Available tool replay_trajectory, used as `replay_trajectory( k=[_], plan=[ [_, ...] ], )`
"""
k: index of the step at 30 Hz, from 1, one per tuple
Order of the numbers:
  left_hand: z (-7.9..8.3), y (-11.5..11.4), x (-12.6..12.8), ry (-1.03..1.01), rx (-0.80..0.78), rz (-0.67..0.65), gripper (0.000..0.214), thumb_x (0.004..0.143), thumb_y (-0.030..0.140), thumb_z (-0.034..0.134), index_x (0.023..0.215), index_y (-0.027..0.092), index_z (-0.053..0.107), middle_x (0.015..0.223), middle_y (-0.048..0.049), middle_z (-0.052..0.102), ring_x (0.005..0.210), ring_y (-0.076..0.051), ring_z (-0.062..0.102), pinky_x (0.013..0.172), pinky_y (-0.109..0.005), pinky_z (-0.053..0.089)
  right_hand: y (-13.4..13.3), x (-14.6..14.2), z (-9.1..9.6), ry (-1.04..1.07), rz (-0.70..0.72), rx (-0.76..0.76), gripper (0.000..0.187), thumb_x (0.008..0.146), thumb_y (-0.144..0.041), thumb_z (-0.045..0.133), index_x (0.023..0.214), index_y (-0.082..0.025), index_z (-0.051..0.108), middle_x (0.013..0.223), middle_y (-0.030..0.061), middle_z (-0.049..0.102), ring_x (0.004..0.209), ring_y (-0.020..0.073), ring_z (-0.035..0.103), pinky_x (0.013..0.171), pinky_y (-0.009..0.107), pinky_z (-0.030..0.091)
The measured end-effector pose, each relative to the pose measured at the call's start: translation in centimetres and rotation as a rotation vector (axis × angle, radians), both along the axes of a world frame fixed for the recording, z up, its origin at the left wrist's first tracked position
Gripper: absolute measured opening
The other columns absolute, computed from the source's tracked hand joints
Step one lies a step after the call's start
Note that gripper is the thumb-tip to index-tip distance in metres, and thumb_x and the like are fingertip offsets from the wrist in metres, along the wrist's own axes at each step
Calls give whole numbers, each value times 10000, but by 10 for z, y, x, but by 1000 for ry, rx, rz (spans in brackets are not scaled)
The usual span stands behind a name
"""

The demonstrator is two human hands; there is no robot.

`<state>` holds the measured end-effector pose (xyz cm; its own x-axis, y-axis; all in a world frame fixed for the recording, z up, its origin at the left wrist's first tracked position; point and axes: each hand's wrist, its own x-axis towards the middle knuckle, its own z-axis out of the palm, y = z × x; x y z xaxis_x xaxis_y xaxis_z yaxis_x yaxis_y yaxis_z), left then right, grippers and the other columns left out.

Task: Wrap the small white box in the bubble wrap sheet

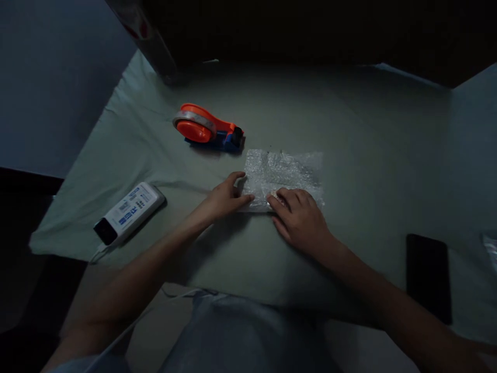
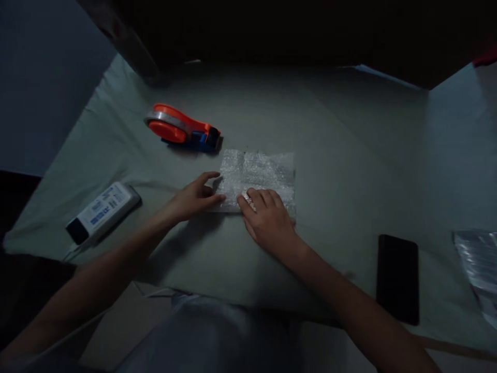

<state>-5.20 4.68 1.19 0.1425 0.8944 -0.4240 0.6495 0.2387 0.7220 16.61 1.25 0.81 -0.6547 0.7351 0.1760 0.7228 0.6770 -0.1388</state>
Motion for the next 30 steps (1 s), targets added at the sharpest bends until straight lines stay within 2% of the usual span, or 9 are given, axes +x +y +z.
replay_trajectory(
  k=[6,13,17,19,21,23,25,27,30],
  plan=[
    [-10,-4,10,-180,80,43,465,746,259,553,1195,166,477,606,71,416,552,-103,435,541,-209,343,0,-5,7,-57,-23,-30,386,846,-202,525,1225,-135,552,1216,173,556,1055,308,482,957,479,393],
    [-8,-16,33,-258,348,71,456,738,172,535,1190,170,471,827,13,495,755,-110,502,706,-233,430,0,-7,7,-42,-37,-29,382,852,-201,515,1225,-128,551,1205,177,561,1066,307,493,985,490,382],
    [-9,-15,45,-375,289,120,609,762,189,555,1324,161,321,739,42,482,698,-102,503,702,-234,435,-2,-6,3,-39,-38,-15,386,848,-195,519,1225,-121,550,1221,177,555,1075,307,494,995,493,373],
    [-13,-14,42,-415,279,184,761,760,229,592,1399,157,185,760,38,497,697,-102,509,706,-240,435,-3,-5,1,-41,-37,1,386,850,-199,519,1226,-118,552,1227,176,552,1076,305,492,1007,492,363],
    [-16,-13,33,-396,280,240,857,738,285,641,1423,163,141,824,17,520,718,-106,516,712,-249,438,-4,-4,0,-45,-33,12,406,851,-205,519,1248,-118,538,1231,174,551,1075,300,488,1011,486,361],
    [-17,-11,20,-332,242,247,815,720,345,669,1400,176,252,898,-10,542,726,-110,523,691,-251,439,-4,-4,0,-52,-31,18,434,853,-209,521,1278,-126,517,1230,169,551,1066,295,486,1011,484,362],
    [-16,-7,9,-284,137,221,668,731,418,654,1309,176,422,903,-24,572,706,-119,534,638,-245,432,-5,-4,0,-61,-34,22,447,852,-210,527,1292,-139,510,1226,165,552,1054,292,486,1009,483,364],
    [-14,-2,2,-260,20,181,536,738,486,629,1162,164,561,827,-19,595,681,-129,538,599,-238,417,-5,-5,0,-72,-39,29,444,854,-211,527,1294,-150,513,1223,160,550,1051,291,487,1014,480,360],
    [-10,11,-2,-253,-90,144,408,715,513,632,908,154,649,689,4,579,612,-117,508,554,-225,381,-5,-5,0,-77,-43,36,447,853,-213,532,1296,-154,515,1225,153,546,1067,290,482,1031,470,349]
  ],
)
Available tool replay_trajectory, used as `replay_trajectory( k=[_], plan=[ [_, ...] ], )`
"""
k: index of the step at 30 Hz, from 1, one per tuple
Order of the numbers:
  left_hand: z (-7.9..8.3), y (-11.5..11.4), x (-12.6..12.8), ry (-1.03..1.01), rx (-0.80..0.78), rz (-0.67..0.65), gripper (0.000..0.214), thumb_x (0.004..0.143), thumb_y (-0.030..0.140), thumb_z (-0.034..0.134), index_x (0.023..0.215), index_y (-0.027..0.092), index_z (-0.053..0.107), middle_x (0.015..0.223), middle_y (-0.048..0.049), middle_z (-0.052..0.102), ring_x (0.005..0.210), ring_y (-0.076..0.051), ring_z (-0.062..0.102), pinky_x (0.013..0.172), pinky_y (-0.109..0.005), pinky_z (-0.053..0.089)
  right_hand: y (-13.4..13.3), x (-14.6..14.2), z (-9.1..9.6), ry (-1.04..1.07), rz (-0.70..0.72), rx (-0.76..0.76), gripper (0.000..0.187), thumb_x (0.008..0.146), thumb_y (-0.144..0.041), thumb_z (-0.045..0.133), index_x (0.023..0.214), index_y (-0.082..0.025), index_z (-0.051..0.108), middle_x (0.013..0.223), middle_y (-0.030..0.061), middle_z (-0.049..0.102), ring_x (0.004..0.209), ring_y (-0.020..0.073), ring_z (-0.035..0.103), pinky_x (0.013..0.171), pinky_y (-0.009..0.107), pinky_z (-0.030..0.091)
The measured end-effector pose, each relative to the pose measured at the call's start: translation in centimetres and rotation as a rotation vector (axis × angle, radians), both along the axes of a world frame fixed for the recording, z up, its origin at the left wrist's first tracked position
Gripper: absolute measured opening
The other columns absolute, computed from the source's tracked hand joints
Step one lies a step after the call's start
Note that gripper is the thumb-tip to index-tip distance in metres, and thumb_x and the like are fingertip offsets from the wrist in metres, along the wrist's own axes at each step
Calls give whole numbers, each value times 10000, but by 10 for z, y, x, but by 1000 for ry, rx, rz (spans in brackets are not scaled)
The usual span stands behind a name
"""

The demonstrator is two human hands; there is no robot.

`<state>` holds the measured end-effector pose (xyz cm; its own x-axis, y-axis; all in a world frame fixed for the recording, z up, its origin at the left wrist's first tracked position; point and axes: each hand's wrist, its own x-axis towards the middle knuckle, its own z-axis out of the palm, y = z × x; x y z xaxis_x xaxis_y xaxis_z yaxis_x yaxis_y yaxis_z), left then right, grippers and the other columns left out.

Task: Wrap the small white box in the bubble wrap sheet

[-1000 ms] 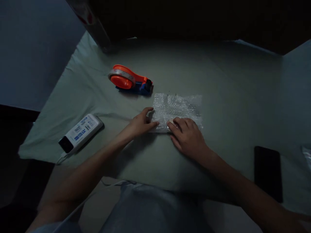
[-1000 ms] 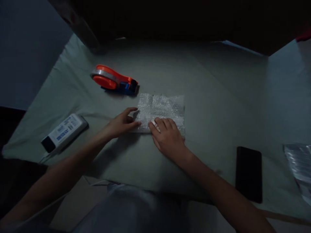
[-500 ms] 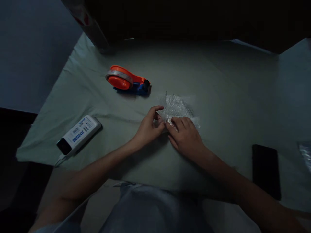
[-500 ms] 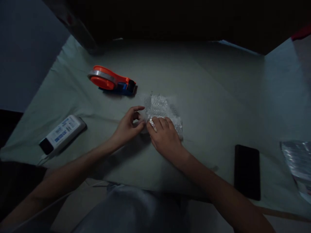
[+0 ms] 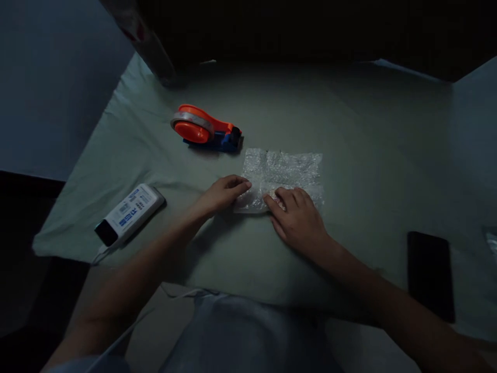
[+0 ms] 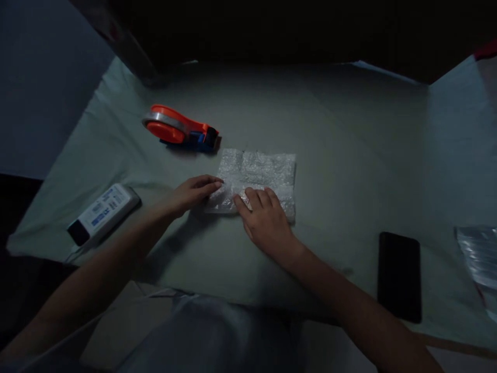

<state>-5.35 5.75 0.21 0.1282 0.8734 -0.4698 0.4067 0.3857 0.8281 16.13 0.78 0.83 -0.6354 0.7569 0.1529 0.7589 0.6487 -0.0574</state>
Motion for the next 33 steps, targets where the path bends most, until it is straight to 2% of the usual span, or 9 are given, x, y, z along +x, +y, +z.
replay_trajectory(
  k=[3,5,8,11,15,18,22,26,33],
  plan=[
    [3,10,-1,-37,-91,-68,319,651,453,687,701,152,596,582,32,518,528,-90,448,510,-215,329,0,1,0,6,9,10,443,851,-217,536,1287,-139,521,1219,155,549,1079,287,480,1043,460,344],
    [4,13,-2,-64,-140,-142,297,619,412,705,661,154,562,573,39,503,522,-85,441,513,-214,319,-1,2,0,11,14,17,430,855,-214,528,1277,-130,528,1214,157,553,1079,283,484,1049,458,339],
    [4,9,-2,-58,-128,-157,264,633,391,656,644,160,528,586,37,494,536,-91,448,530,-221,329,0,1,2,-3,9,3,427,851,-218,533,1270,-137,531,1216,152,554,1067,279,495,1059,472,325],
    [5,2,3,119,30,-157,219,675,355,581,608,174,477,561,42,452,537,-98,422,528,-226,302,2,-3,6,-43,-14,-26,416,831,-232,565,1238,-149,547,1220,152,555,1043,285,511,1057,501,317],
    [6,-6,12,379,237,-204,175,699,304,597,648,178,488,581,40,476,558,-108,423,542,-232,283,4,-9,10,-85,-17,-27,370,826,-228,569,1187,-148,570,1215,161,564,1035,294,523,1053,520,313],
    [5,-9,17,295,256,-125,104,691,209,598,738,173,513,643,43,516,586,-102,465,576,-222,339,3,-10,9,-76,-15,-14,377,822,-225,571,1191,-145,568,1224,165,562,1048,297,523,1060,518,307],
    [5,-10,27,72,276,13,211,675,136,589,871,175,520,754,40,535,623,-83,500,589,-198,390,1,-7,8,-44,-4,-19,434,825,-228,559,1247,-130,535,1230,165,564,1048,295,528,1059,522,312],
    [8,-4,41,-107,249,95,292,683,113,590,960,174,524,724,56,500,587,-60,500,559,-174,408,2,1,9,92,21,-20,465,825,-248,536,1239,-36,524,1202,185,593,1103,289,531,1093,479,303],
    [15,-5,60,-151,205,26,516,719,123,610,1208,165,452,721,45,555,539,-66,536,503,-179,425,-4,11,0,207,81,7,366,817,-227,524,1130,-56,607,1208,183,615,1155,288,540,1103,490,311]
  ],
)
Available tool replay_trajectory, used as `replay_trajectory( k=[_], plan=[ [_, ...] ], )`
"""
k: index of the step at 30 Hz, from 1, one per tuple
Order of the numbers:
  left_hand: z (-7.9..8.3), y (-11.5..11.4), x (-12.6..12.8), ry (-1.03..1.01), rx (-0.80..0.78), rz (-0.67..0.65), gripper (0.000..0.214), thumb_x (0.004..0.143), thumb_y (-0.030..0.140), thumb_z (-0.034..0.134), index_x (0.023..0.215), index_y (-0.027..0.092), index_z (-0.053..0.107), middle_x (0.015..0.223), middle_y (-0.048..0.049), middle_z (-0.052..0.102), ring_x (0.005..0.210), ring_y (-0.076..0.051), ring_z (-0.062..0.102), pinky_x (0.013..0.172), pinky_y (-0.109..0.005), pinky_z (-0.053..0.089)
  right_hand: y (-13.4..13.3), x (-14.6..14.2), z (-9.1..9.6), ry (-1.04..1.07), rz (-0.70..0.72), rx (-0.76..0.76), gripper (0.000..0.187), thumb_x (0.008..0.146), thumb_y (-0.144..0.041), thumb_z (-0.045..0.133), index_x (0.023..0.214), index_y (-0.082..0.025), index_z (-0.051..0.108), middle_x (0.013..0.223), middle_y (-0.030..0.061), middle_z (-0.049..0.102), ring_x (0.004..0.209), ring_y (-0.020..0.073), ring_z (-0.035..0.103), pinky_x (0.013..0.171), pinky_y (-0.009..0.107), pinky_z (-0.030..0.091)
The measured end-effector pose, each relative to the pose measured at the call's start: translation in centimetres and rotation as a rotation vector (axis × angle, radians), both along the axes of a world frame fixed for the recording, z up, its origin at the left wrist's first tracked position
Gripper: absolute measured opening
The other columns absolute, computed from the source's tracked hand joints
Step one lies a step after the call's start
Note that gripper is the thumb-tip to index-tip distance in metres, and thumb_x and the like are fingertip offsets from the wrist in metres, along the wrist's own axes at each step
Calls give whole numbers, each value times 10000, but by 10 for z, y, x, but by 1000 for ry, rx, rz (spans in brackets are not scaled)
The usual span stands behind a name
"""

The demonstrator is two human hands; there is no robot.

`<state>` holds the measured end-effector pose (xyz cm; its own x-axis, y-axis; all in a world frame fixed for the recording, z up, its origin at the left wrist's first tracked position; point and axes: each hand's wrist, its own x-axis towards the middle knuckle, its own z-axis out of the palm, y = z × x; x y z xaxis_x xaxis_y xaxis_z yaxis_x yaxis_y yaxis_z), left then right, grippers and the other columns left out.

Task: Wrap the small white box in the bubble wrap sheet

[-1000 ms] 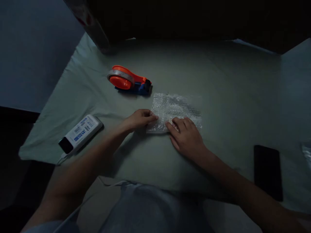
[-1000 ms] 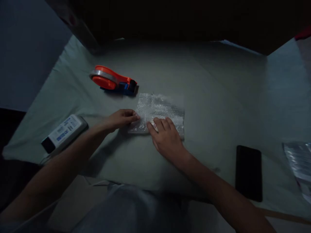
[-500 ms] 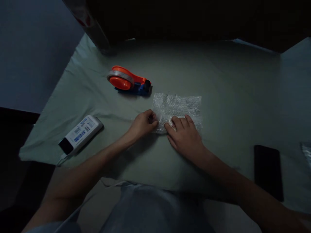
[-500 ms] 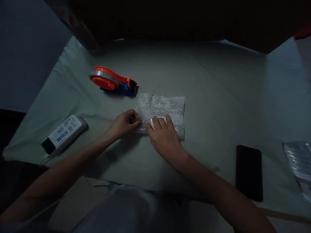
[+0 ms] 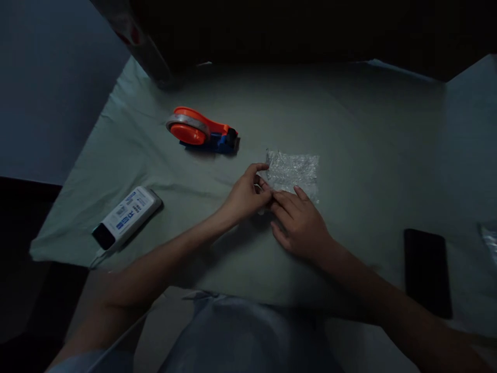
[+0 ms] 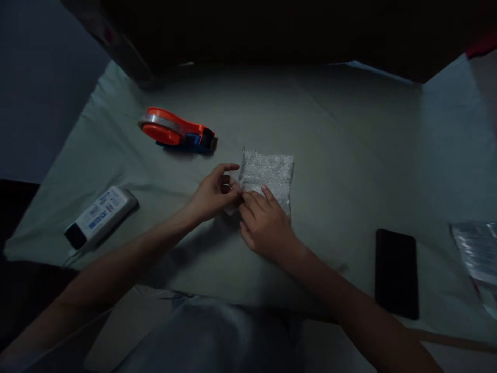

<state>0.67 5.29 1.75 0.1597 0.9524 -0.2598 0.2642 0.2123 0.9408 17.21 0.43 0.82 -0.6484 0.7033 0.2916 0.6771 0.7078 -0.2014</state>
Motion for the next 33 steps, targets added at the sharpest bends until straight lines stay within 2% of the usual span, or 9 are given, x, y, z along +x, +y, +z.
replay_trajectory(
  k=[4,7,13,16,24,26,28,30,33],
  plan=[
    [0,-13,-2,-127,18,12,529,836,203,524,1324,171,324,780,2,631,594,-83,581,575,-207,474,-5,2,-5,47,-5,10,364,815,-179,513,1145,-52,602,1219,191,603,1210,285,505,1091,463,350],
    [-5,-26,-7,-212,85,10,408,860,180,474,1249,190,351,895,-34,661,735,-104,627,680,-241,502,-7,3,-8,88,-15,-17,366,812,-159,506,1153,-55,590,1240,209,576,1214,287,500,1072,463,382],
    [-24,-36,-12,177,625,-250,69,853,178,557,920,183,572,1008,-74,649,979,-181,589,895,-365,468,-10,6,-11,206,-90,-83,428,816,-167,496,1235,-79,482,1273,216,523,1220,283,479,1011,454,456],
    [-37,-31,-14,260,830,-340,95,874,195,548,954,185,598,1059,-85,659,1049,-204,573,959,-424,446,-11,7,-11,213,-89,-105,459,814,-162,489,1269,-109,453,1278,199,511,1224,280,469,991,451,472],
    [-46,-23,-19,226,928,-482,194,886,127,485,1069,151,544,1142,-134,597,1301,-242,443,1028,-456,454,-3,11,-2,258,-42,-116,390,810,-131,502,1199,-110,501,1223,187,549,1191,266,506,1009,443,451],
    [-44,-22,-18,235,940,-489,165,879,118,489,1032,151,542,1102,-133,593,1269,-243,472,1013,-442,469,-3,23,6,320,-151,-109,357,817,-171,527,1172,-135,525,1205,172,567,1161,272,529,980,457,461],
    [-44,-21,-16,237,954,-484,147,870,109,496,1003,153,538,1075,-129,584,1243,-243,488,1002,-431,477,-6,40,12,388,-410,-131,316,829,-233,543,1138,-162,552,1129,146,608,1046,264,589,883,446,504],
    [-45,-20,-15,228,965,-473,141,861,108,500,988,162,529,1070,-122,570,1231,-246,489,998,-437,476,-12,57,15,444,-705,-294,345,847,-331,545,1157,-179,547,980,105,653,843,230,639,729,400,533],
    [-45,-17,-13,192,961,-465,143,840,114,496,964,180,519,1047,-107,550,1181,-242,502,983,-451,472,-21,66,8,494,-888,-675,484,824,-467,566,1208,-179,512,757,42,663,644,196,638,633,368,522]
  ],
)
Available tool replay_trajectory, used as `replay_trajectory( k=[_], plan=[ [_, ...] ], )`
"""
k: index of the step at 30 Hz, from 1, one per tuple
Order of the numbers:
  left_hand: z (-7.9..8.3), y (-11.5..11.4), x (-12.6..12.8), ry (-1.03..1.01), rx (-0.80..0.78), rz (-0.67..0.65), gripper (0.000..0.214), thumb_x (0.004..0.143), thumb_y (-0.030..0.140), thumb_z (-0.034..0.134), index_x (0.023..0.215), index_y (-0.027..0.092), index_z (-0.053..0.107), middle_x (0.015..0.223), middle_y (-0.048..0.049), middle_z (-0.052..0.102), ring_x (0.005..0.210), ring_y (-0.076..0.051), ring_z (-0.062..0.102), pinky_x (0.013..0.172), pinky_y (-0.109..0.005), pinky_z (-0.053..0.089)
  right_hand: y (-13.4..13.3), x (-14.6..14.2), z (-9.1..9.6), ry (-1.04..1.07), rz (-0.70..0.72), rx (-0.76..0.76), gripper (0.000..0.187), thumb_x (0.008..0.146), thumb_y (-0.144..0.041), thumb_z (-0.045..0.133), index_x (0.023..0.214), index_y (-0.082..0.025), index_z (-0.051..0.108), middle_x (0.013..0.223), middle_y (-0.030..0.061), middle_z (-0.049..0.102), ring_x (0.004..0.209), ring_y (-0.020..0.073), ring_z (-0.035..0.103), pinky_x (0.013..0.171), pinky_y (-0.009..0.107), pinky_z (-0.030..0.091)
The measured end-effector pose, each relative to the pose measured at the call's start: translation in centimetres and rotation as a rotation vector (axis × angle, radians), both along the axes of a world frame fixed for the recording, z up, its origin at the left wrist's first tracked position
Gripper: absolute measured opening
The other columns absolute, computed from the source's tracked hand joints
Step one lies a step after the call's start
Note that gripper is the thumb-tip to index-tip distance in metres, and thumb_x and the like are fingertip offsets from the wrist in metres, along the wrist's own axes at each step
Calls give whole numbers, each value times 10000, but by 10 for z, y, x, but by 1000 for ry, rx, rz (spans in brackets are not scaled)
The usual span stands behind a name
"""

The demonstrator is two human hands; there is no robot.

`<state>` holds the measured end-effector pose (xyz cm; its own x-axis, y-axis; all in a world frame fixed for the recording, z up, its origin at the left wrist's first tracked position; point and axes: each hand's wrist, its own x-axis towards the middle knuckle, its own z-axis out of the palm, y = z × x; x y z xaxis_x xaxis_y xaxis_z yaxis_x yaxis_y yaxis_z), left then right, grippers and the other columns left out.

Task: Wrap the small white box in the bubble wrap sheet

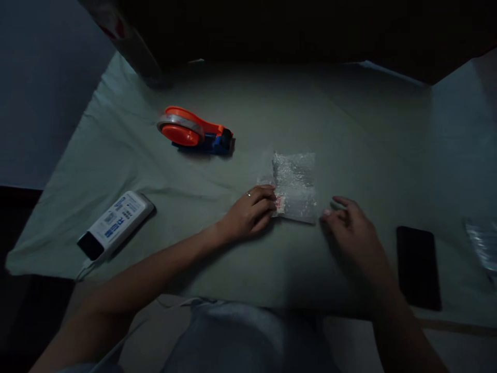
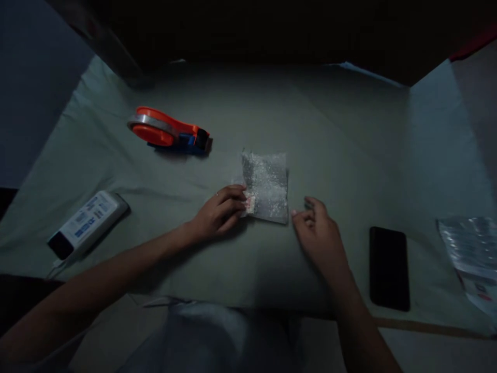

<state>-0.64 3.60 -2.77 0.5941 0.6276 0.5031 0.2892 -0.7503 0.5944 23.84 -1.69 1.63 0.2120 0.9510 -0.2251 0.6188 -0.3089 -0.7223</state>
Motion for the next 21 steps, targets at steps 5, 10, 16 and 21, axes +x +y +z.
replay_trajectory(
  k=[5,10,16,21],
  plan=[
    [2,10,1,4,-51,-63,150,797,139,494,938,182,522,1002,-98,524,1055,-221,520,954,-426,463,0,-21,-18,411,-160,-148,667,760,-528,618,1278,-160,417,713,4,634,522,168,629,503,314,515],
    [5,20,2,85,-29,-119,149,777,188,472,920,188,515,990,-95,523,1029,-230,508,966,-446,432,3,-30,-18,398,-248,-106,683,760,-511,627,1302,-158,405,666,-7,625,483,157,615,483,299,515],
    [3,21,6,31,-65,-123,161,744,179,474,902,173,503,979,-104,496,981,-229,499,898,-414,463,3,-37,-25,503,-331,-32,736,736,-464,665,1340,-188,349,868,44,646,574,158,646,507,295,530],
    [0,14,6,31,-86,-80,191,771,180,466,956,175,511,1002,-105,507,1012,-229,498,952,-444,435,14,-51,-31,494,-404,-11,724,659,-337,712,1292,-183,396,855,22,617,538,106,554,444,230,445]
  ],
)
